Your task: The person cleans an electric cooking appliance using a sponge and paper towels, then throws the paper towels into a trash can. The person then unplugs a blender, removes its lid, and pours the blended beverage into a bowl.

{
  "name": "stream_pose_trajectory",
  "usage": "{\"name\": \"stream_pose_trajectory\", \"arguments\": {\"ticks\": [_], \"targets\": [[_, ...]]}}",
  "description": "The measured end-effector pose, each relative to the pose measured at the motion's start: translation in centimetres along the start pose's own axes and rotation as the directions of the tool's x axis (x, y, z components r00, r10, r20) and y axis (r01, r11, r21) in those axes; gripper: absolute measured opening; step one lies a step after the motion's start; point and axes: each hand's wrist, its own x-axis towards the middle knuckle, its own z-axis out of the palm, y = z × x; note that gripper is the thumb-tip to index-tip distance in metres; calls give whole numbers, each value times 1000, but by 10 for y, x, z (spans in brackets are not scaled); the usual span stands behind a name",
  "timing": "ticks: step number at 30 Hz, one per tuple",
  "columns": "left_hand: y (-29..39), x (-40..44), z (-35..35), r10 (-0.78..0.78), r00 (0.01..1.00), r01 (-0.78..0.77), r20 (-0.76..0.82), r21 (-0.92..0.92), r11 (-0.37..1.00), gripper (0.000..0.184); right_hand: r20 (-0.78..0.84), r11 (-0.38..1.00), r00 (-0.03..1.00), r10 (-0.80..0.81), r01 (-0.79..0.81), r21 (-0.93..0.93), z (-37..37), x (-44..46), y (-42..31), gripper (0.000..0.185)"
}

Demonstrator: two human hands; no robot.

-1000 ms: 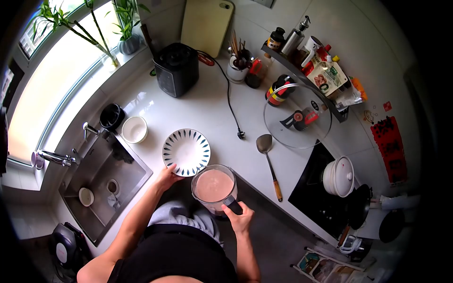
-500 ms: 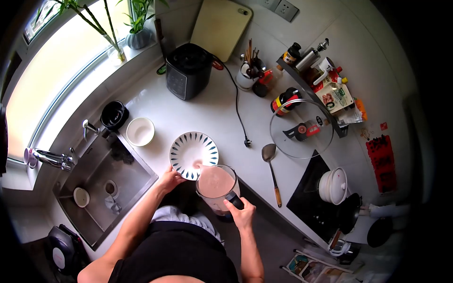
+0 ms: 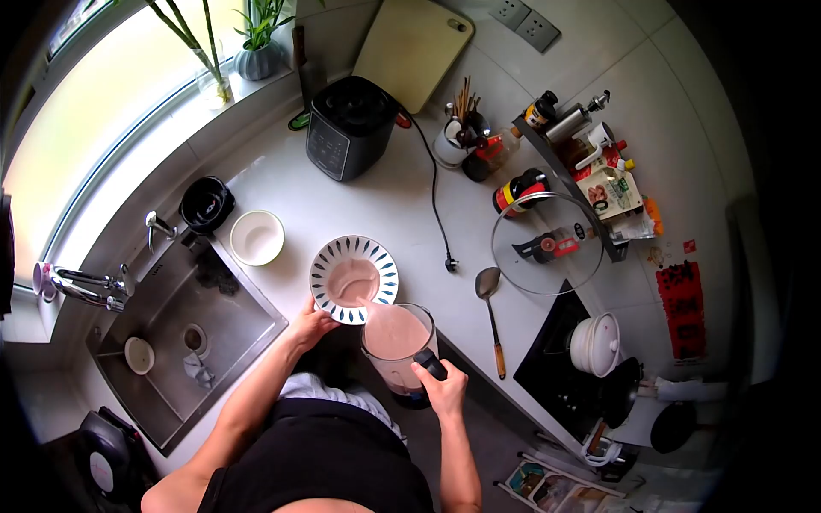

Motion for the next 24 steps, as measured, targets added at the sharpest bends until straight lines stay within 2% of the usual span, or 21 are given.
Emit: {"name": "stream_pose_trajectory", "arguments": {"ticks": [8, 11, 13, 17, 19, 24], "targets": [[0, -1, 4, 19, 1000, -19, 6, -12, 1000, 80, 39, 999, 999, 12, -11, -42, -3, 9, -3, 29], [-2, -1, 5, 13, 1000, -13, -2, -9, 1000, 83, 24, 996, 997, 75, -74, -55, -4, 12, -6, 40], [-2, -1, 6, 16, 1000, -16, -11, -9, 1000, 82, 46, 998, 998, 44, -43, -37, -6, 14, -4, 27], [-4, 1, 4, 15, 1000, -15, -9, -8, 1000, 83, 53, 997, 997, 64, -63, -35, -9, 15, -10, 27], [-5, 1, 4, 9, 1000, -9, -7, -8, 1000, 83, 22, 993, 993, 114, -114, -37, -11, 15, -16, 39], [-6, 3, 3, -6, 999, 6, -37, -14, 1000, 80, 39, 993, 992, 119, -118, -18, -16, 15, -25, 38]]}}
